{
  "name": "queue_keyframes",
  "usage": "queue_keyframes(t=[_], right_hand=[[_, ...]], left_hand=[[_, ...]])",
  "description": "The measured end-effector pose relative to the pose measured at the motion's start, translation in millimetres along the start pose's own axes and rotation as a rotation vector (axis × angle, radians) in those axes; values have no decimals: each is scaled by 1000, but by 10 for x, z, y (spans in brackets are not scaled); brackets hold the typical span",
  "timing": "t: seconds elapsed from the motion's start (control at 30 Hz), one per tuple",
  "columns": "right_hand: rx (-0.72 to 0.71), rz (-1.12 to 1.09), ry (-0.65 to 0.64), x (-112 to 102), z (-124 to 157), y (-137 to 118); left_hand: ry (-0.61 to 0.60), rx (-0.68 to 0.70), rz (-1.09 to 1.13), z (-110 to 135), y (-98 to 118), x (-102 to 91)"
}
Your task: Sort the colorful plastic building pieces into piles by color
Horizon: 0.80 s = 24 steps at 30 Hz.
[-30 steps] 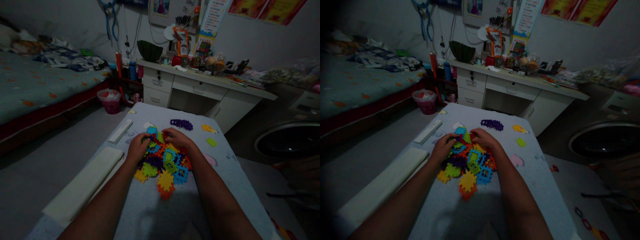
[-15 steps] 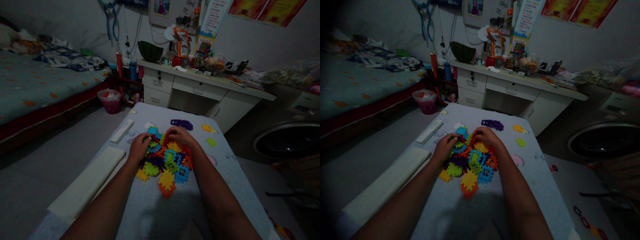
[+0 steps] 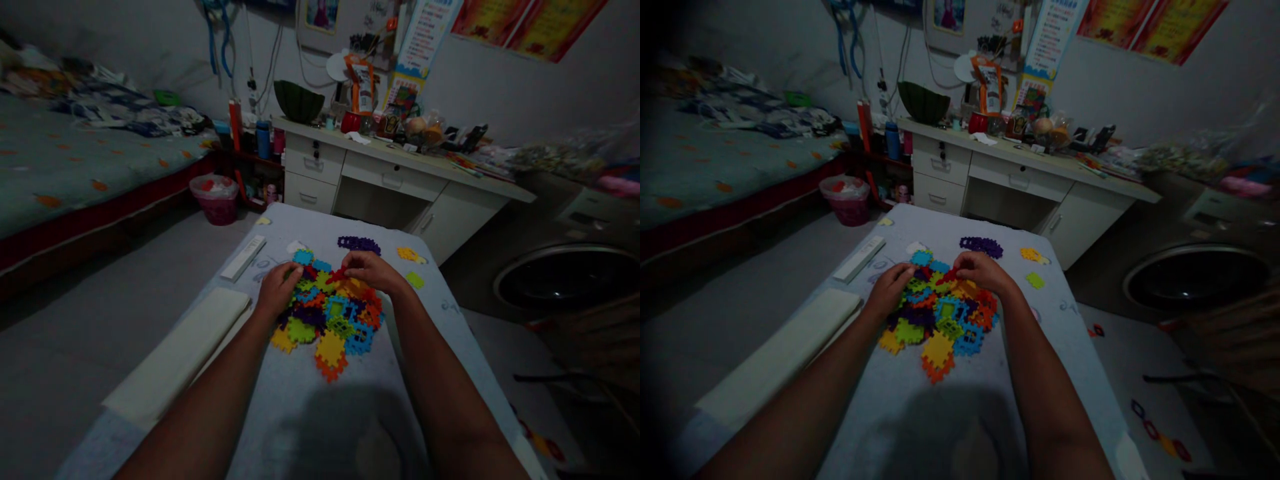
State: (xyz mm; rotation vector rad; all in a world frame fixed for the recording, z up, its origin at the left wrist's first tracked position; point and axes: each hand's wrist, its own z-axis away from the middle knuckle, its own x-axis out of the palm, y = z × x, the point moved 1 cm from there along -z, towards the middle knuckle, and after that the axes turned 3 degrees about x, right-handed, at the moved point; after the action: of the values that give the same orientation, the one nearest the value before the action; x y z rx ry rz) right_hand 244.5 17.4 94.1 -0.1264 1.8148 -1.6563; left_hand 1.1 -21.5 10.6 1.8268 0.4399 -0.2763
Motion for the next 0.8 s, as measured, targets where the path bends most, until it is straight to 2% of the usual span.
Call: queue_keyframes(t=[0.2, 0.33, 0.43, 0.63, 0.8], right_hand=[[53, 89, 334, -357, 532, 201], [135, 258, 570, -653, 986, 523], [183, 398, 704, -792, 1289, 790], [235, 628, 798, -784, 1650, 1088], [257, 716, 736, -669, 1754, 1189]], left_hand=[[31, -15, 47, -15, -49, -2], [29, -28, 21, -28, -88, 11], [21, -45, -13, -35, -91, 17], [4, -79, -47, -39, -91, 19], [3, -79, -72, -42, -100, 17]])
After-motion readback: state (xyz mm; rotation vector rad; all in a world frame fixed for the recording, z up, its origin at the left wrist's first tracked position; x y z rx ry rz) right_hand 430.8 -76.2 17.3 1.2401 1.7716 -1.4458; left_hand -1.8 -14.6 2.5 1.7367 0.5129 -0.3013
